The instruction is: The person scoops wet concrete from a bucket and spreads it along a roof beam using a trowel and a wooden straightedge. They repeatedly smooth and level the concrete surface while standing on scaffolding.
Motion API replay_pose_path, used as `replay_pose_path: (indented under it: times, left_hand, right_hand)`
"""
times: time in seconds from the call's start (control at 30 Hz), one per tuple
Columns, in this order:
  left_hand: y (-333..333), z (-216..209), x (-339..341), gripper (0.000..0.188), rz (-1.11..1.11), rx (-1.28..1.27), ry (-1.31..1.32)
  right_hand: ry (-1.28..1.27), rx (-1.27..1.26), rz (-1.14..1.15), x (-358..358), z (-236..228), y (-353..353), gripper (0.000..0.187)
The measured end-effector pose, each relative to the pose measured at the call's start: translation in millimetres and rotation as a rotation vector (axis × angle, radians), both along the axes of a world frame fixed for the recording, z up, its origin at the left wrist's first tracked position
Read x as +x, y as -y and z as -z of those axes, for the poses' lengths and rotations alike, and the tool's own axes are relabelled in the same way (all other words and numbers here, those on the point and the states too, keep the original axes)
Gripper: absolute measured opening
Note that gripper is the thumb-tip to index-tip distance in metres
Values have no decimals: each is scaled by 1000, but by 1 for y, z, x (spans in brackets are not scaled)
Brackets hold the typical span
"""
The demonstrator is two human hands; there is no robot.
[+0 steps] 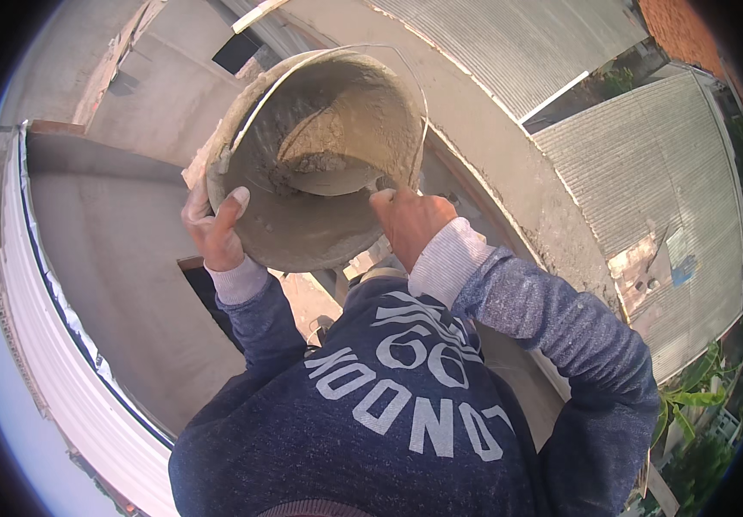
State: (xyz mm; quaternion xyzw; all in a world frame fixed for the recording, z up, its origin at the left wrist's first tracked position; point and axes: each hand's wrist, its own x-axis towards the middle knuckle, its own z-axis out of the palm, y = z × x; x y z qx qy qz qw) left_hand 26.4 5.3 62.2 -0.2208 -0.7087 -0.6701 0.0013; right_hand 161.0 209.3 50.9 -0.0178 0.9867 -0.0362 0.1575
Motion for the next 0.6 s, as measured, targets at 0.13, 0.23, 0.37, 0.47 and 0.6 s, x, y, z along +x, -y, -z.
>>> replay_pose_path:
  times: [0.13, 0.23, 0.37, 0.47, 0.6]
  left_hand:
    - [3, 12, 0, 63, -22, 3, 55]
    - [-1, 9, 2, 62, 5, -57, -79]
    - [-6, 4, 8, 61, -45, -7, -38]
    - [-7, 7, 10, 61, -66, 2, -10]
    - [-8, 9, 11, 62, -71, -94, -100]
  right_hand:
    - [-118, -27, 36, -6, -11, -6, 26]
    - [-219, -50, 114, -14, -9, -11, 25]
    - [23, 20, 70, 1, 16, -3, 24]
    - [-31, 26, 62, -4, 5, -12, 21]
    - [-268, 26, 194, -21, -3, -17, 23]
